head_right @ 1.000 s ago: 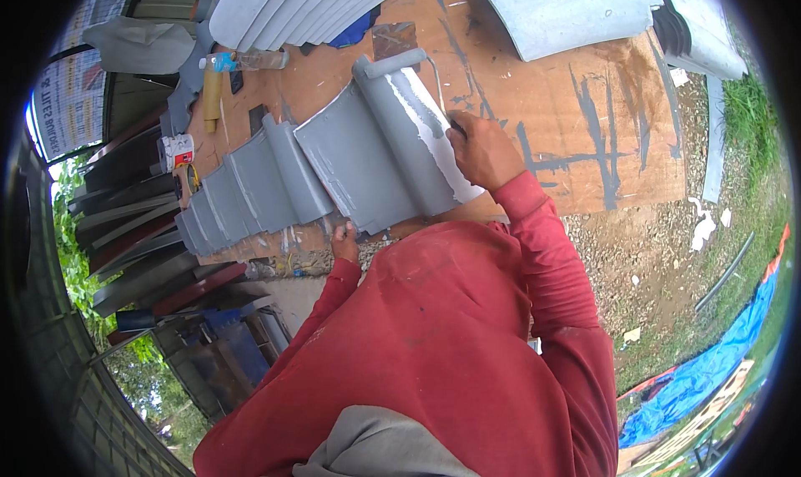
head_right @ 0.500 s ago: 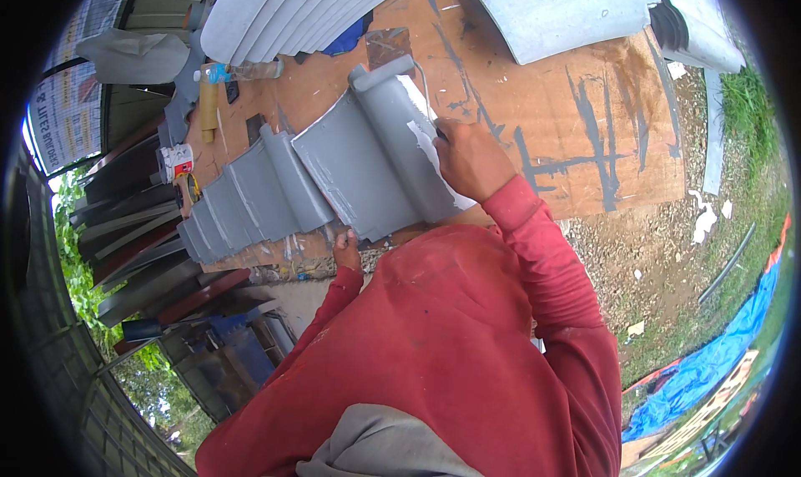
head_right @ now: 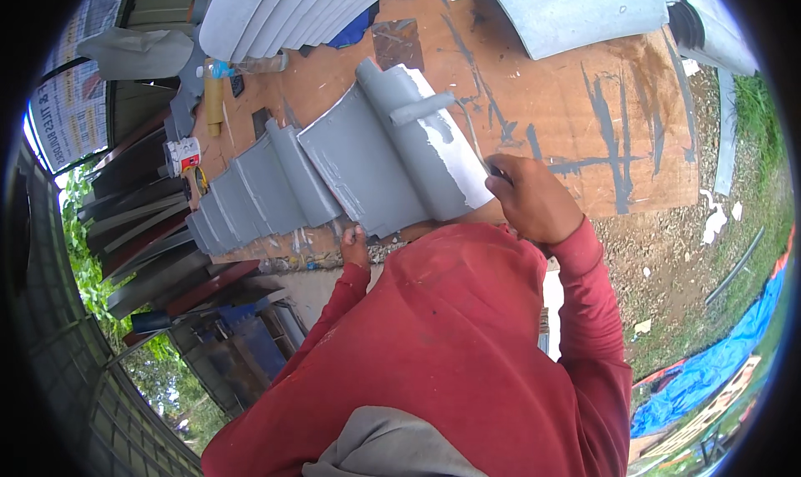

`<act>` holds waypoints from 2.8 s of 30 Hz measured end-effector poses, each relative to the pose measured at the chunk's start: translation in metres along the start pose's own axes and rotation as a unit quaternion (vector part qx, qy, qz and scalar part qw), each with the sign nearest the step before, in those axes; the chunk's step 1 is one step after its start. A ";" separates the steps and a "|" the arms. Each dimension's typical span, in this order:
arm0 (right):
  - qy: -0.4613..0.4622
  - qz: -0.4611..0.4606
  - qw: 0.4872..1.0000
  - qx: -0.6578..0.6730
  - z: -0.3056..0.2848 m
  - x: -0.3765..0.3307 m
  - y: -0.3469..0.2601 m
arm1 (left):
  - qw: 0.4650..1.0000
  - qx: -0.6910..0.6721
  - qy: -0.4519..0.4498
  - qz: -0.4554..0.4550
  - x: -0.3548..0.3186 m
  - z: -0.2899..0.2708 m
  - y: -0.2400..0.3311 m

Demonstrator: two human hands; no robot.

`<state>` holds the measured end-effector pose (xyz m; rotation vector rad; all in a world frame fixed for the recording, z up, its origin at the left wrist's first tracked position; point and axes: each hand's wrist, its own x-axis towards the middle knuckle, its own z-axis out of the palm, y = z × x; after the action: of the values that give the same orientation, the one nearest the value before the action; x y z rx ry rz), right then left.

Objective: The person applies paint to roof tiles on a workbench using a paint roller.

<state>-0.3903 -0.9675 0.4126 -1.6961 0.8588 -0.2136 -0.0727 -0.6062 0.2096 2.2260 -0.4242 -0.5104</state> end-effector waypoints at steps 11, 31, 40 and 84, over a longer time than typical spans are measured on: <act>-0.038 0.048 0.989 0.135 0.001 0.035 0.015 | 0.998 0.055 0.024 0.037 -0.003 -0.002 0.008; -0.172 0.151 0.929 0.290 -0.041 -0.003 0.069 | 0.999 0.021 -0.032 -0.006 -0.003 -0.008 0.006; -0.120 0.063 0.956 0.259 -0.019 0.055 0.063 | 0.995 0.093 -0.032 0.013 0.008 -0.010 -0.007; -0.105 0.165 0.960 0.199 -0.024 -0.131 0.103 | 0.998 0.045 -0.040 0.029 0.021 -0.010 -0.028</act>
<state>-0.5410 -0.9100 0.3654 -1.1586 0.8584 0.0234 -0.0460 -0.5916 0.1893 2.2786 -0.5612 -0.5603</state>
